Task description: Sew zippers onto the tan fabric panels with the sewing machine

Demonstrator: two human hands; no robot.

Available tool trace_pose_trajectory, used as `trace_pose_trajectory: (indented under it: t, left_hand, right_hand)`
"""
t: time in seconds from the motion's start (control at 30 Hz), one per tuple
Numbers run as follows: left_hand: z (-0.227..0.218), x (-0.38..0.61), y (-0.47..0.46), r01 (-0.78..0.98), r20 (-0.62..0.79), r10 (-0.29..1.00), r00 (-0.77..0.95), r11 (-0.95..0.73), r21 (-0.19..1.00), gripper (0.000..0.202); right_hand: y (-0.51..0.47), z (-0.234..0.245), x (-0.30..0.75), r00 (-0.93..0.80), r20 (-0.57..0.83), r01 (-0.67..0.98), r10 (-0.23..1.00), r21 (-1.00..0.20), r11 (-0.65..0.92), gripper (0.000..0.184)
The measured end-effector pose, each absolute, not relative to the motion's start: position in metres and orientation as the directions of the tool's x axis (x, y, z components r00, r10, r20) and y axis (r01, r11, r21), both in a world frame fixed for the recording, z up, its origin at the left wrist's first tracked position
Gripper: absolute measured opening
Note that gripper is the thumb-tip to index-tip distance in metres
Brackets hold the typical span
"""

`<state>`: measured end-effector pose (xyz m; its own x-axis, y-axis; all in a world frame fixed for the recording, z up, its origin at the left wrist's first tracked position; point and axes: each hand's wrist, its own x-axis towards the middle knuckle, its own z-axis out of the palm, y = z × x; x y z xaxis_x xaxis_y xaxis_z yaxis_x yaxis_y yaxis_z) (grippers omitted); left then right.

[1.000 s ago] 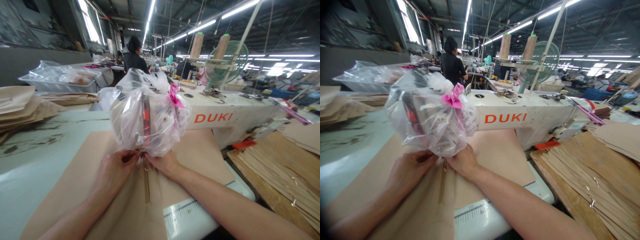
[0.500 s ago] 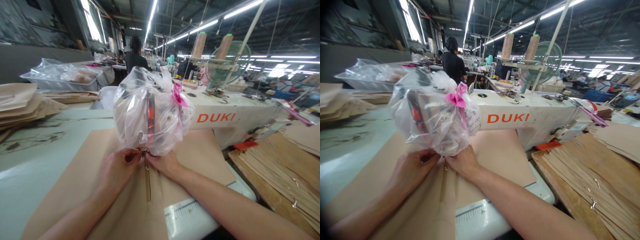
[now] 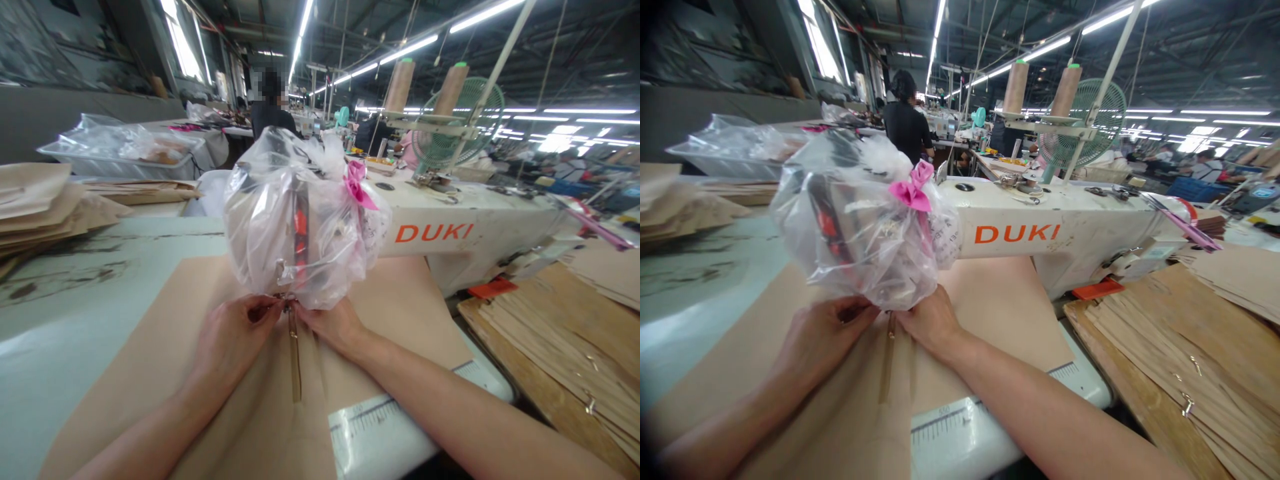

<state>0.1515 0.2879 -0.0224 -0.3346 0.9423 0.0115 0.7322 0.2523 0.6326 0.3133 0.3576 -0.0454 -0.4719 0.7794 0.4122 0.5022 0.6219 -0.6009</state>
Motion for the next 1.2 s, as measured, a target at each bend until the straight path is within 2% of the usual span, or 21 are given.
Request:
trace_pose_trajectory:
  t: [0.17,0.4,0.6,0.87,1.1,1.2]
  left_hand:
    - [-0.021,0.152,0.287,0.72,0.013,0.936,-0.352,0.262,0.643,0.029]
    - [-0.02,0.151,0.288,0.703,0.012,0.942,-0.335,0.241,0.669,0.03]
    - [-0.025,0.147,0.29,0.703,0.01,0.948,-0.318,0.229,0.673,0.036]
    - [-0.026,0.151,0.29,0.684,0.003,0.938,-0.346,0.25,0.686,0.033]
    - [-0.026,0.15,0.291,0.686,0.02,0.936,-0.353,0.244,0.686,0.032]
    - [-0.031,0.147,0.289,0.731,0.051,0.935,-0.351,0.239,0.639,0.03]
  right_hand:
    - [0.357,-0.043,0.313,-0.503,0.377,0.531,0.778,-0.575,0.622,0.025]
    - [0.359,-0.05,0.31,-0.5,0.363,0.582,0.786,-0.531,0.615,0.014]
    - [0.357,-0.047,0.311,-0.491,0.347,0.613,0.799,-0.514,0.6,0.014]
    - [0.358,-0.039,0.317,-0.455,0.359,0.554,0.815,-0.603,0.574,0.015]
    - [0.357,-0.042,0.314,-0.45,0.367,0.507,0.814,-0.645,0.572,0.009]
    - [0.359,-0.041,0.316,-0.412,0.375,0.479,0.83,-0.686,0.548,0.008]
